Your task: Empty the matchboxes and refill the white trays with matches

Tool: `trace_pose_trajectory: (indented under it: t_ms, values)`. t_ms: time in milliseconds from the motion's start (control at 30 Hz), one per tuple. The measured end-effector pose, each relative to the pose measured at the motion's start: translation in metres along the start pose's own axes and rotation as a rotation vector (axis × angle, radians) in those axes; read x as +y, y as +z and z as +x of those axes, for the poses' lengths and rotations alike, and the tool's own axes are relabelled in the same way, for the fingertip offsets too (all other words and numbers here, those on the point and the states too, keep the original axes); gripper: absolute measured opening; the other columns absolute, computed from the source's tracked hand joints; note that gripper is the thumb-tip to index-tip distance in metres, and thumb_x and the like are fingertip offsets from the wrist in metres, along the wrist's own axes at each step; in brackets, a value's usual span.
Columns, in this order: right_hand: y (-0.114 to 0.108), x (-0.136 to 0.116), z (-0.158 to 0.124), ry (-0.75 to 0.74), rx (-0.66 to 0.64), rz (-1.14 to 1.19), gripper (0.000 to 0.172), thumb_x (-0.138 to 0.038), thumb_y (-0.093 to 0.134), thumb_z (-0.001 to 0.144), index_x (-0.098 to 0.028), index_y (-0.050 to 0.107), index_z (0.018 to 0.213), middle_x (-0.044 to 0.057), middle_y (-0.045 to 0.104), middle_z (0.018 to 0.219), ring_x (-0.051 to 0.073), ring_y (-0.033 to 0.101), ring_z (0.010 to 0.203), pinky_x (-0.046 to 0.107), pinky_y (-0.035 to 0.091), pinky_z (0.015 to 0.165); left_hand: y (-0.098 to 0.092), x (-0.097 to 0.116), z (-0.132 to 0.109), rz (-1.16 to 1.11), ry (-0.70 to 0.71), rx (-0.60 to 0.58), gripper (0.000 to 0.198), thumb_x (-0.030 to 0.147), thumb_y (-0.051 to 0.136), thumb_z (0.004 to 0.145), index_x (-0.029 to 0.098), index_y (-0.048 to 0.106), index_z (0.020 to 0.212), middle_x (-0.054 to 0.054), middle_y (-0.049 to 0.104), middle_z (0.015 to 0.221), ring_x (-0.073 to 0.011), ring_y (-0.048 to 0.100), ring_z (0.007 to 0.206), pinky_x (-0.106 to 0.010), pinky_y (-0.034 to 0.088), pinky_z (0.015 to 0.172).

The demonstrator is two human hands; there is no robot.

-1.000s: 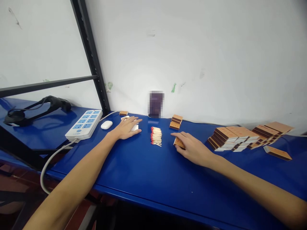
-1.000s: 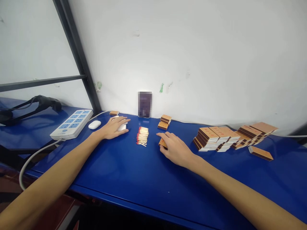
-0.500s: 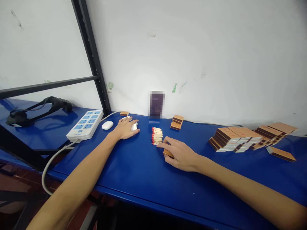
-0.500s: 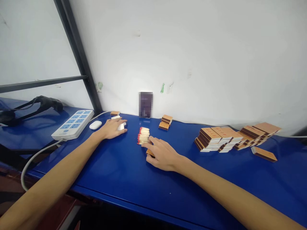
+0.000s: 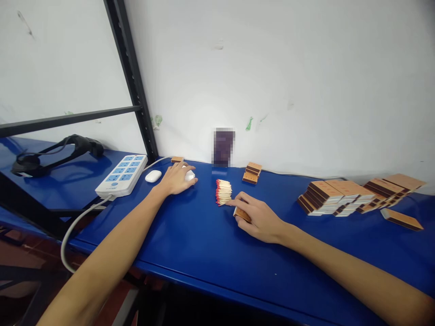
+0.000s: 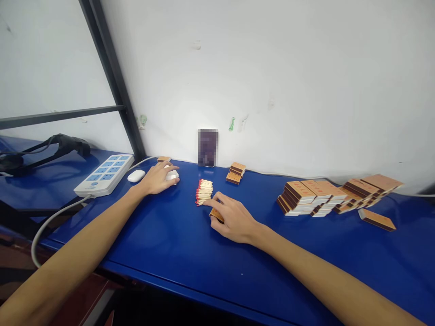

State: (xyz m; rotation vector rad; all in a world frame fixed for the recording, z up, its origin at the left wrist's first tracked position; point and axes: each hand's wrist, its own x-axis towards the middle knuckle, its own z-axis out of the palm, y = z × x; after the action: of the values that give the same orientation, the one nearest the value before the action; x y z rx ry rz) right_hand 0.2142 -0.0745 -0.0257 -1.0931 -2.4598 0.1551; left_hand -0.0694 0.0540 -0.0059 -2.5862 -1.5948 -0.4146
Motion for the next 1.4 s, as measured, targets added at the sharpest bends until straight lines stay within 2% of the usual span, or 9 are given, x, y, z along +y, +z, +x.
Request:
trace_pose_trajectory:
  t_ms: [200,433,567,833,967,1067,1167,1267,1400]
  values:
    - [0.003,0.004,-0.004,0.012,0.171,0.060,0.035,-0.021,0.048,0.089,-0.021,0.055,0.123,0.009,0.057,0.106,0.021,0.059,0.087,0.038,0.051,0.077,0.000,-0.014,0.001,-0.036,-0.071,-0.020,0.060,0.052,0.036,0.095,0.025,0.033,0.149,-0.011,0.035,0.155,-0.0321,0.039,0.138,-0.049,0.036,0.107]
    - [0.001,0.005,-0.003,-0.014,0.032,0.081,0.026,-0.023,0.048,0.091,-0.020,0.063,0.112,0.007,0.052,0.102,0.015,0.055,0.071,0.034,0.051,0.067,-0.002,-0.010,0.000,0.001,-0.043,-0.056,0.062,0.058,0.036,0.094,0.023,0.044,0.143,-0.012,0.055,0.140,-0.0333,0.051,0.128,-0.049,0.038,0.104]
    - [0.001,0.005,-0.003,-0.021,0.049,0.087,0.027,-0.022,0.047,0.092,-0.019,0.062,0.114,0.007,0.053,0.102,0.015,0.055,0.072,0.034,0.051,0.068,-0.006,-0.002,-0.001,0.043,-0.029,-0.028,0.057,0.058,0.040,0.092,0.022,0.055,0.134,-0.013,0.064,0.126,-0.0345,0.057,0.118,-0.050,0.039,0.101]
    - [0.005,0.006,-0.005,-0.052,0.314,0.094,0.027,-0.021,0.050,0.093,-0.022,0.054,0.119,0.010,0.053,0.111,0.022,0.058,0.096,0.039,0.052,0.083,-0.010,0.009,-0.001,0.027,-0.007,0.132,0.048,0.050,0.040,0.093,0.019,0.065,0.121,-0.013,0.059,0.130,-0.0325,0.050,0.124,-0.046,0.038,0.100]
    - [0.010,0.007,-0.004,-0.078,0.490,0.135,0.027,-0.018,0.061,0.085,-0.024,0.051,0.109,0.007,0.057,0.106,0.023,0.058,0.099,0.040,0.052,0.086,-0.016,0.029,-0.005,-0.057,0.085,0.302,0.033,0.040,0.044,0.092,0.022,0.069,0.104,-0.007,0.068,0.107,-0.0281,0.058,0.108,-0.047,0.035,0.096]
    - [0.011,0.009,-0.002,0.018,0.537,0.310,0.025,-0.021,0.066,0.082,-0.024,0.050,0.101,0.006,0.058,0.102,0.021,0.061,0.094,0.038,0.054,0.083,-0.022,0.049,-0.010,-0.173,0.199,0.398,0.027,0.037,0.049,0.088,0.019,0.069,0.093,-0.003,0.069,0.083,-0.0220,0.063,0.083,-0.046,0.035,0.093]
    - [0.009,0.013,0.001,0.225,0.565,0.635,0.023,-0.032,0.070,0.081,-0.024,0.050,0.089,0.003,0.061,0.096,0.020,0.064,0.092,0.039,0.055,0.085,-0.022,0.068,-0.015,-0.260,0.417,0.357,0.025,0.033,0.051,0.087,0.017,0.067,0.097,-0.002,0.069,0.079,-0.0170,0.062,0.070,-0.040,0.041,0.084]
    - [0.008,0.018,0.006,0.421,0.591,0.945,0.029,-0.041,0.075,0.076,-0.022,0.054,0.081,0.002,0.065,0.089,0.021,0.067,0.087,0.040,0.055,0.087,-0.016,0.080,-0.019,-0.290,0.597,0.283,0.028,0.031,0.051,0.087,0.017,0.063,0.108,-0.003,0.069,0.091,-0.0161,0.063,0.074,-0.034,0.045,0.076]
    - [0.005,0.018,0.012,0.521,0.538,1.285,0.030,-0.040,0.079,0.072,-0.020,0.059,0.079,0.002,0.070,0.087,0.022,0.070,0.090,0.041,0.054,0.091,-0.005,0.087,-0.020,-0.260,0.664,0.259,0.034,0.028,0.051,0.088,0.017,0.058,0.120,-0.006,0.068,0.102,-0.0187,0.063,0.089,-0.032,0.048,0.078]
